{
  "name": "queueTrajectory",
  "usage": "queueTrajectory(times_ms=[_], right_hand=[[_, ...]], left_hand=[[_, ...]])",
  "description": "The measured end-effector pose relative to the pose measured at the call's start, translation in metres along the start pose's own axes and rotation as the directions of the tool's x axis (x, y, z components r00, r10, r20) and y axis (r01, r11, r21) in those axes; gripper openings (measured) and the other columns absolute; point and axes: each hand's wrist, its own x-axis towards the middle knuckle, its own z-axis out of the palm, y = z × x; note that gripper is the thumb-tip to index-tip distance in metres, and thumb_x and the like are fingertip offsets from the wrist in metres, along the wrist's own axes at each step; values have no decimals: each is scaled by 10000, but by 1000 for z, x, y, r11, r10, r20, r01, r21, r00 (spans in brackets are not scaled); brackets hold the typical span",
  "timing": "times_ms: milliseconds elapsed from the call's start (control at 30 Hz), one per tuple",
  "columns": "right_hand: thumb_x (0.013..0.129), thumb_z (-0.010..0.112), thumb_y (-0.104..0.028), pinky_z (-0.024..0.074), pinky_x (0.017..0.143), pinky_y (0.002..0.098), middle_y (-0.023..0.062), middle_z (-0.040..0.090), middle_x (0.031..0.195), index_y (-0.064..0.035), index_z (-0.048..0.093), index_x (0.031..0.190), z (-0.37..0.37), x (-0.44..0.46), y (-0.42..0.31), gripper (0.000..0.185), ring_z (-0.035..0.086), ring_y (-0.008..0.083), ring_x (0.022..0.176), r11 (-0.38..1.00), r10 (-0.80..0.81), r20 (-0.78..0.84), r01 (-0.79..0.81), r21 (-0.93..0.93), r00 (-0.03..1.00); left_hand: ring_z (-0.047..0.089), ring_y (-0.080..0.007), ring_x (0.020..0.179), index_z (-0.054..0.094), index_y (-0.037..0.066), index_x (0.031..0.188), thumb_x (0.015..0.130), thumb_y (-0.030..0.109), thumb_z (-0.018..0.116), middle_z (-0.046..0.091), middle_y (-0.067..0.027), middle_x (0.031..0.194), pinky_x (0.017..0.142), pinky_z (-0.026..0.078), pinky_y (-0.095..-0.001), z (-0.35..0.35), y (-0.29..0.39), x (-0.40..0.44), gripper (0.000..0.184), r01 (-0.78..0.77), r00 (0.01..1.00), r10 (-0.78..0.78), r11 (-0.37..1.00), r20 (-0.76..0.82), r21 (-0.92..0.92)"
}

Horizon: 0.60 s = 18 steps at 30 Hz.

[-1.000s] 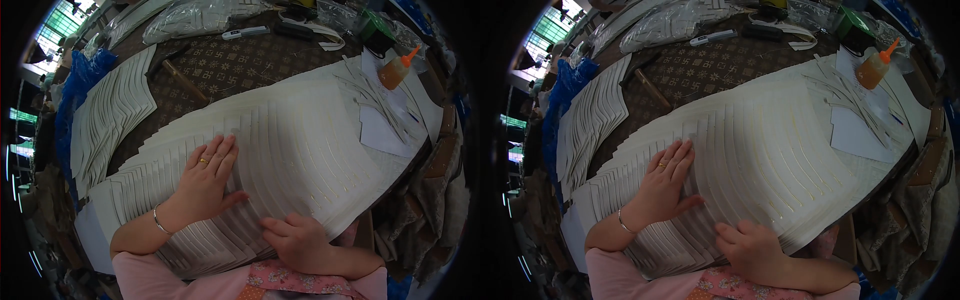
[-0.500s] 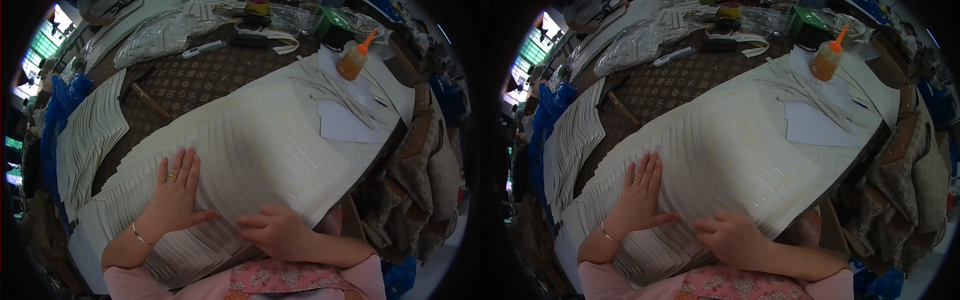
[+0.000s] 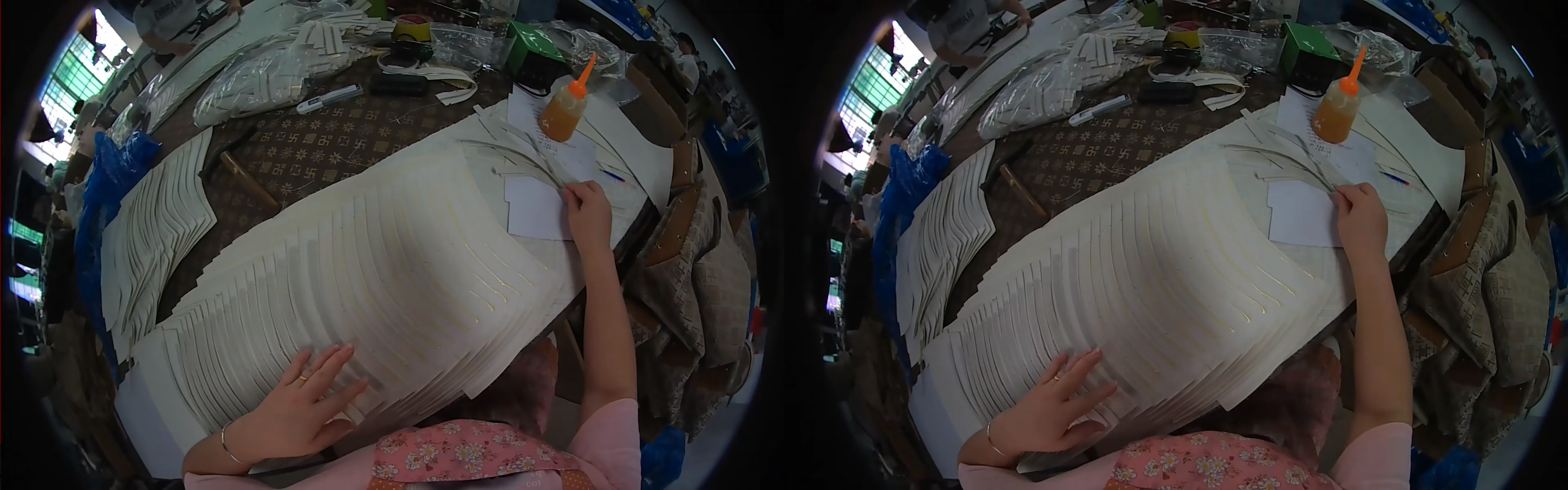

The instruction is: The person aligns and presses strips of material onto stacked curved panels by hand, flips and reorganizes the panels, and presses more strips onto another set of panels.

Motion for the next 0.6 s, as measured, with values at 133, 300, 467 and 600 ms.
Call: queueTrajectory(times_ms=[133, 300, 467, 600], right_hand=[[886, 687, -107, 509, 733, 329, 87, 649, 940, -23, 715, 968, -18, -5, -9, 121, 631, 251, 806, 982, -63, -84, 77, 170, 994], [955, 610, -51, 492, 699, 241, 29, 587, 925, -11, 565, 1066, -61, -54, -85, 126, 576, 98, 773, 519, 103, -68, 5, 855, 992], [959, 549, 18, 550, 760, 284, 57, 590, 968, -33, 519, 1067, -76, -144, -151, 123, 628, 119, 842, -47, -212, 447, -466, 884, 869], [965, 545, 28, 552, 759, 289, 64, 604, 971, -34, 525, 1076, -52, -179, -151, 130, 645, 136, 862, -157, -283, 514, -568, 808, 810]], left_hand=[[479, -396, 1297, 534, 83, 1376, 814, 201, 756, 382, -248, 1479, 1067, 379, -481, -9, -4, 14, 616, -100, 975, 70, 985, -210, -139], [554, -364, 1208, 529, 24, 1355, 853, 146, 735, 478, -191, 1404, 976, 470, -404, -14, 7, 61, 556, -204, 945, 106, 931, -310, -304], [597, -243, 1168, 476, -6, 1333, 930, 56, 653, 559, -180, 1291, 899, 518, -350, 4, 5, 91, 445, -203, 961, -13, 640, -275, -741], [626, -171, 1095, 546, -8, 1246, 934, -5, 624, 614, -106, 1183, 842, 533, -297, 0, 2, 86, 322, -70, 994, -67, 167, -82, -983]])
